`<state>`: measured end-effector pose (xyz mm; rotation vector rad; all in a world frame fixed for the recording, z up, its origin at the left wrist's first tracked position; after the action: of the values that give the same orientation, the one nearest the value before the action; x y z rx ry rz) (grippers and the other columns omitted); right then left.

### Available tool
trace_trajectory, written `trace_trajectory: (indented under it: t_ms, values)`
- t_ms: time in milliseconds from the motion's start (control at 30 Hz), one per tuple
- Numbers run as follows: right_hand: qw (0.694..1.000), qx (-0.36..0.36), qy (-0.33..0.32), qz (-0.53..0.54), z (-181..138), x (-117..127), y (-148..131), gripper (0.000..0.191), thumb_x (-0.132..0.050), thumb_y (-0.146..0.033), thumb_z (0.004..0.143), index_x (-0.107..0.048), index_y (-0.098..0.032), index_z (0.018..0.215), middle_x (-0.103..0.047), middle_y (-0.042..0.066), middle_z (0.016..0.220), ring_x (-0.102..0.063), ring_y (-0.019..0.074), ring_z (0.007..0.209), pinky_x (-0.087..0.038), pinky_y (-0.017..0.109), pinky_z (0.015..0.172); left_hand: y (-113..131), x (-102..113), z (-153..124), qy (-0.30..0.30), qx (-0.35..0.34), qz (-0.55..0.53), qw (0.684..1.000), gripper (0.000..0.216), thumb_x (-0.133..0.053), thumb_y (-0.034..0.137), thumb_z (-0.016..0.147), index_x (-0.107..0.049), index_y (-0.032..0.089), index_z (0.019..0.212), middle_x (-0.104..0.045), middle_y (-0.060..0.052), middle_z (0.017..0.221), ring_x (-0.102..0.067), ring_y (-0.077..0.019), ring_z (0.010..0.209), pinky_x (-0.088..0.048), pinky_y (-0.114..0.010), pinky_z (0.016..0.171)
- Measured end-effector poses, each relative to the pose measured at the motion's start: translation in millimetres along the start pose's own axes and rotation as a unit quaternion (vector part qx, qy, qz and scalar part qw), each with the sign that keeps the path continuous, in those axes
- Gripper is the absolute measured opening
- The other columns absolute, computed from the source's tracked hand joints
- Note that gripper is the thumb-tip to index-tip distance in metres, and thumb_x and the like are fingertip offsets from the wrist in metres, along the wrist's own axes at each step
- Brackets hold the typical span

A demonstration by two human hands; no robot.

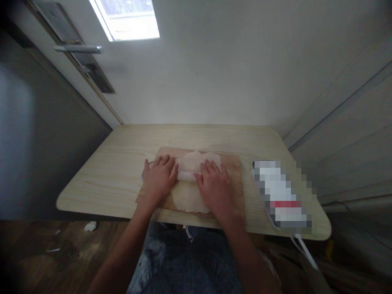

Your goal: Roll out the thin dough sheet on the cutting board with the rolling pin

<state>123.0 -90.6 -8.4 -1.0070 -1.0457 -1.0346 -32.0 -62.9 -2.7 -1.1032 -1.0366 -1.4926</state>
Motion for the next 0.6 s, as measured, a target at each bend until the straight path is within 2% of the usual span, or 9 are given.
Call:
trace_trajectory:
  t_ms: [67, 167, 267, 367, 467, 600]
  values:
    - [0.999, 0.002, 0.037, 0.0, -33, -1, -9, 0.046, -0.031, -0.033, 0.091, -0.047, -0.01, 0.127, -0.048, 0.011, 0.133, -0.042, 0.0242, 0.122, -0.025, 0.044, 0.104, -5, 0, -32, 0.019, 0.013, -0.014, 1.0, 0.038, -0.03, 0.035, 0.091, -0.053, 0.021, 0.118, -0.048, -0.008, 0.132, -0.034, -0.0318, 0.126, -0.021, -0.062, 0.1]
    - [0.997, 0.024, 0.068, 0.0, -77, -5, -18, 0.047, -0.034, -0.034, 0.09, -0.043, -0.011, 0.13, -0.041, 0.01, 0.138, -0.034, 0.025, 0.128, -0.024, 0.044, 0.103, -12, -3, -70, 0.035, -0.032, -0.059, 0.997, 0.044, -0.03, 0.033, 0.092, -0.043, 0.015, 0.129, -0.04, -0.01, 0.138, -0.025, -0.0284, 0.132, -0.031, -0.049, 0.102]
    - [0.996, 0.047, 0.078, 0.0, -90, -10, -17, 0.05, -0.033, -0.037, 0.09, -0.039, -0.012, 0.133, -0.037, 0.009, 0.141, -0.027, 0.0232, 0.131, -0.022, 0.042, 0.105, -18, -6, -81, 0.037, -0.052, -0.05, 0.997, 0.045, -0.028, 0.031, 0.092, -0.036, 0.018, 0.134, -0.038, -0.009, 0.139, -0.026, -0.0284, 0.132, -0.03, -0.051, 0.102]
    - [0.996, 0.049, 0.072, -0.011, -63, -10, -5, 0.05, -0.029, -0.038, 0.091, -0.04, -0.013, 0.132, -0.037, 0.007, 0.141, -0.029, 0.0233, 0.131, -0.022, 0.043, 0.104, -19, -7, -54, 0.029, -0.069, -0.015, 0.997, 0.044, -0.028, 0.032, 0.092, -0.039, 0.017, 0.132, -0.043, -0.01, 0.136, -0.034, -0.0294, 0.128, -0.024, -0.055, 0.103]
    - [0.998, 0.022, 0.054, -0.028, -11, -6, 11, 0.051, -0.027, -0.04, 0.091, -0.043, -0.011, 0.13, -0.037, 0.01, 0.14, -0.028, 0.0264, 0.131, -0.018, 0.048, 0.106, -16, -7, -2, 0.001, -0.091, 0.0, 0.996, 0.044, -0.026, 0.032, 0.093, -0.042, 0.015, 0.13, -0.05, -0.011, 0.13, -0.04, -0.0264, 0.124, -0.019, -0.053, 0.106]
    - [0.999, -0.034, 0.025, -0.033, 49, 0, 26, 0.052, -0.027, -0.04, 0.092, -0.042, -0.008, 0.131, -0.032, 0.016, 0.142, -0.026, 0.028, 0.131, -0.019, 0.049, 0.105, -13, -9, 58, -0.044, -0.043, -0.028, 0.998, 0.047, -0.022, 0.04, 0.093, -0.042, 0.018, 0.129, -0.049, -0.009, 0.131, -0.039, -0.0289, 0.125, -0.017, -0.064, 0.101]
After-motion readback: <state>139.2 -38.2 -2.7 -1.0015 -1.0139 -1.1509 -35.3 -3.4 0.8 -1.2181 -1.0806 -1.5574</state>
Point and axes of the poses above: each hand's wrist, its own z-axis towards the middle knuckle, its own x-axis out of the back of the hand, y = z × x, the point moved 2 cm from there along z, towards the middle knuckle
